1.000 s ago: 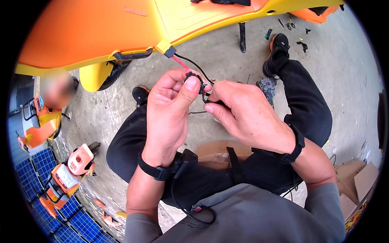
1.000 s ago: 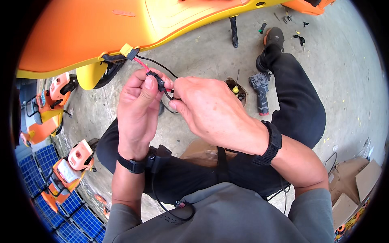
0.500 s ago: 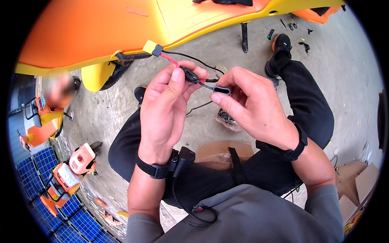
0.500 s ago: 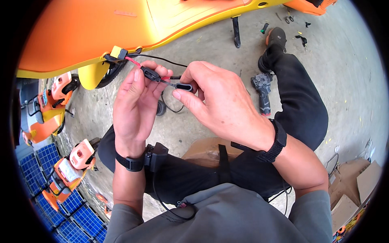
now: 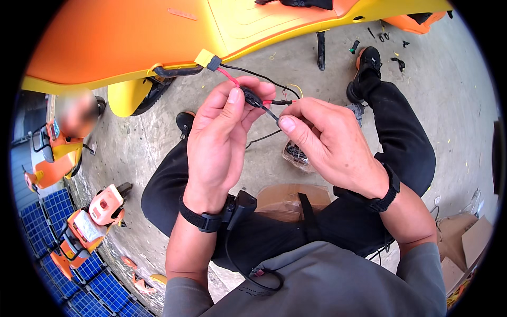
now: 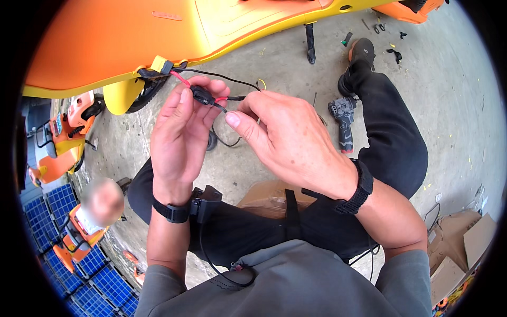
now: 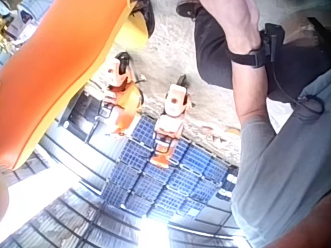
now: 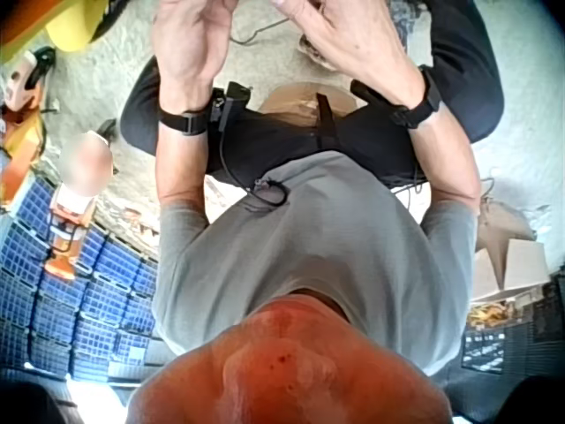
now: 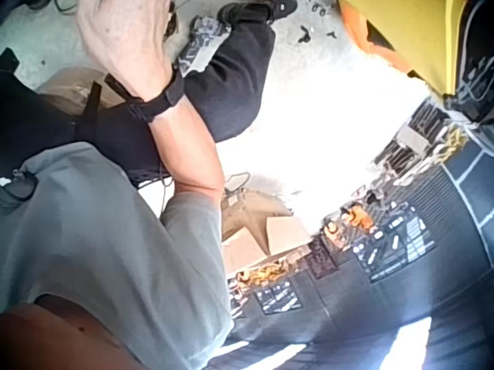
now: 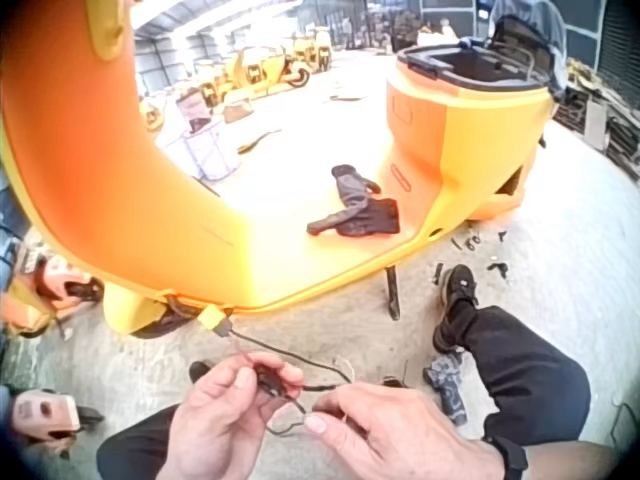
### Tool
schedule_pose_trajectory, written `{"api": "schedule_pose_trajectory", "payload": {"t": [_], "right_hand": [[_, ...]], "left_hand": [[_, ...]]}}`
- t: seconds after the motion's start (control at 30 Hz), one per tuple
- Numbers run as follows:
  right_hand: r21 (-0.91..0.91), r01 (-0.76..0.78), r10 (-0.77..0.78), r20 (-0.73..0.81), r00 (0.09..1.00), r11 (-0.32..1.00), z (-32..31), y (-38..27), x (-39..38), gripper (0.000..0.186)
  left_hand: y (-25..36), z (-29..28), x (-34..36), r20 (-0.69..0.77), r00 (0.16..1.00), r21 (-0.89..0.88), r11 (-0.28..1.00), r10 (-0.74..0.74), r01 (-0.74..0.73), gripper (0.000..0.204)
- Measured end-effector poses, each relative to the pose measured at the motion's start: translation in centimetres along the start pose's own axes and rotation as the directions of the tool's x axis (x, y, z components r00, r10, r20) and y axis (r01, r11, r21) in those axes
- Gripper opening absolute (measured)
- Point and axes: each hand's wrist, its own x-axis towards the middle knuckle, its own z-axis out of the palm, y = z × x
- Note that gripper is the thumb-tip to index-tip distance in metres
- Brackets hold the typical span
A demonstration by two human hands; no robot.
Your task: The person organizes and connects electrical wiring harnesses on a scooter frame, using a small wrench to adjust connectors and retrieving wires from a parts box on the floor.
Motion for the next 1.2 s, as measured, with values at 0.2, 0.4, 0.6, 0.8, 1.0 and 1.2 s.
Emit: {"api": "schedule_pose_trajectory", "payload": {"t": [0.2,0.4,0.6,0.8,1.0,1.2], "right_hand": [[0.099,-0.101,0.096,0.045,0.994,0.99,0.3,-0.1,-0.2,0.023],[0.046,-0.102,0.099,0.062,0.993,0.994,-0.1,-0.3,-0.1,0.02],[-0.042,-0.032,0.033,0.036,0.999,0.999,-0.7,-0.2,0.2,0.027],[-0.024,-0.03,0.03,0.004,1.0,0.999,-1.0,0.1,0.5,0.028],[0.049,-0.131,0.127,0.077,0.989,0.99,-1.5,0.4,1.0,0.028],[0.127,-0.163,0.151,0.104,0.983,0.978,-1.7,0.9,1.1,0.026]], "left_hand": [[-0.1,0.4,-0.2,-0.007,1.0,0.07,0.998,-0.01,0.01,0.031],[0.1,0.3,-0.3,-0.03,0.999,0.09,0.996,-0.023,0.026,0.032],[-0.2,0.4,-0.3,-0.018,0.999,0.064,0.997,-0.035,0.036,0.032],[-0.3,0.5,-0.3,-0.01,0.999,0.013,0.999,-0.051,0.051,0.027],[-0.5,0.5,-0.3,0.045,0.996,0.013,0.997,-0.078,0.077,0.028],[-0.2,0.0,-0.4,0.02,0.994,0.03,0.994,-0.108,0.107,0.033]]}}
